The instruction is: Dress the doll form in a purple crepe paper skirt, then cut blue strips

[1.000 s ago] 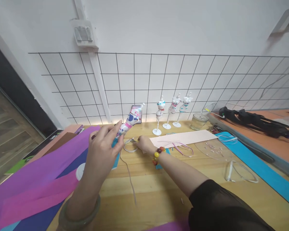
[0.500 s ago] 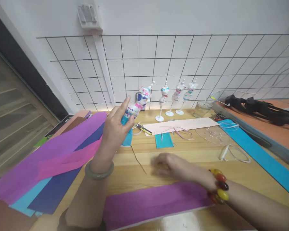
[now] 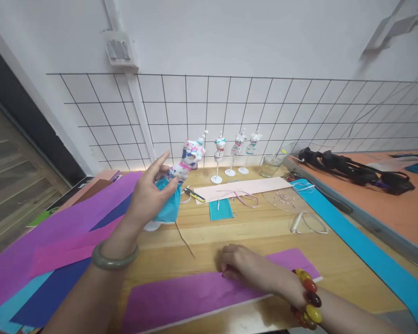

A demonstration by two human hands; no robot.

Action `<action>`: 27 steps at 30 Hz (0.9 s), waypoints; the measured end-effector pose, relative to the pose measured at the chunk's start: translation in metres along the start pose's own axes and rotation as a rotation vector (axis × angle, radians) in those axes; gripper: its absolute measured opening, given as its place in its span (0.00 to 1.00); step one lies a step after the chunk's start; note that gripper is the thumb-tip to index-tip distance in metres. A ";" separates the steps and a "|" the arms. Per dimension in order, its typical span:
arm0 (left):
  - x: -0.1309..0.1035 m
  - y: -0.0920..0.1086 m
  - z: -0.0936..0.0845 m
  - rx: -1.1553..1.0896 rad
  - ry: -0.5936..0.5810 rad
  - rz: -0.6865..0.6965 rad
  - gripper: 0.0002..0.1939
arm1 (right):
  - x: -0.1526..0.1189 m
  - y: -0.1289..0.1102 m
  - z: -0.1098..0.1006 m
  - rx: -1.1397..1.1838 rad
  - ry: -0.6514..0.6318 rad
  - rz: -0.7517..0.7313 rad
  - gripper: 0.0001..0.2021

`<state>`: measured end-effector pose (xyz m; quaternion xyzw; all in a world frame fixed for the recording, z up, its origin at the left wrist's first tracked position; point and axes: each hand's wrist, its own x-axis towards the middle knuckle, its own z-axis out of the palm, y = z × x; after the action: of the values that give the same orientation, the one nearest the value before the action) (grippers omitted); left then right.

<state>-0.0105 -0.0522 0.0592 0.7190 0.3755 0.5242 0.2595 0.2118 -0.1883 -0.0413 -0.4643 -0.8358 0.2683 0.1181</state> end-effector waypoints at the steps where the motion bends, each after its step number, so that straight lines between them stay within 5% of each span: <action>1: 0.000 0.000 0.000 -0.033 -0.011 -0.017 0.32 | -0.006 0.004 -0.007 -0.017 0.006 0.026 0.08; 7: -0.001 -0.009 0.015 -0.348 -0.088 -0.157 0.31 | -0.060 0.062 -0.044 -0.137 -0.028 0.314 0.10; 12: 0.005 -0.020 0.045 -0.524 -0.085 -0.245 0.26 | -0.078 0.105 -0.052 -0.234 0.011 0.476 0.14; 17: 0.013 -0.022 0.072 -0.580 -0.061 -0.333 0.24 | -0.058 0.088 -0.046 -0.210 0.029 0.284 0.13; 27: 0.011 -0.032 0.102 -0.619 -0.130 -0.391 0.21 | -0.051 0.028 -0.034 0.187 -0.165 -0.055 0.18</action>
<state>0.0796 -0.0223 0.0090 0.5528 0.3124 0.5067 0.5832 0.2748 -0.2073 -0.0260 -0.4045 -0.8265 0.3790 0.0988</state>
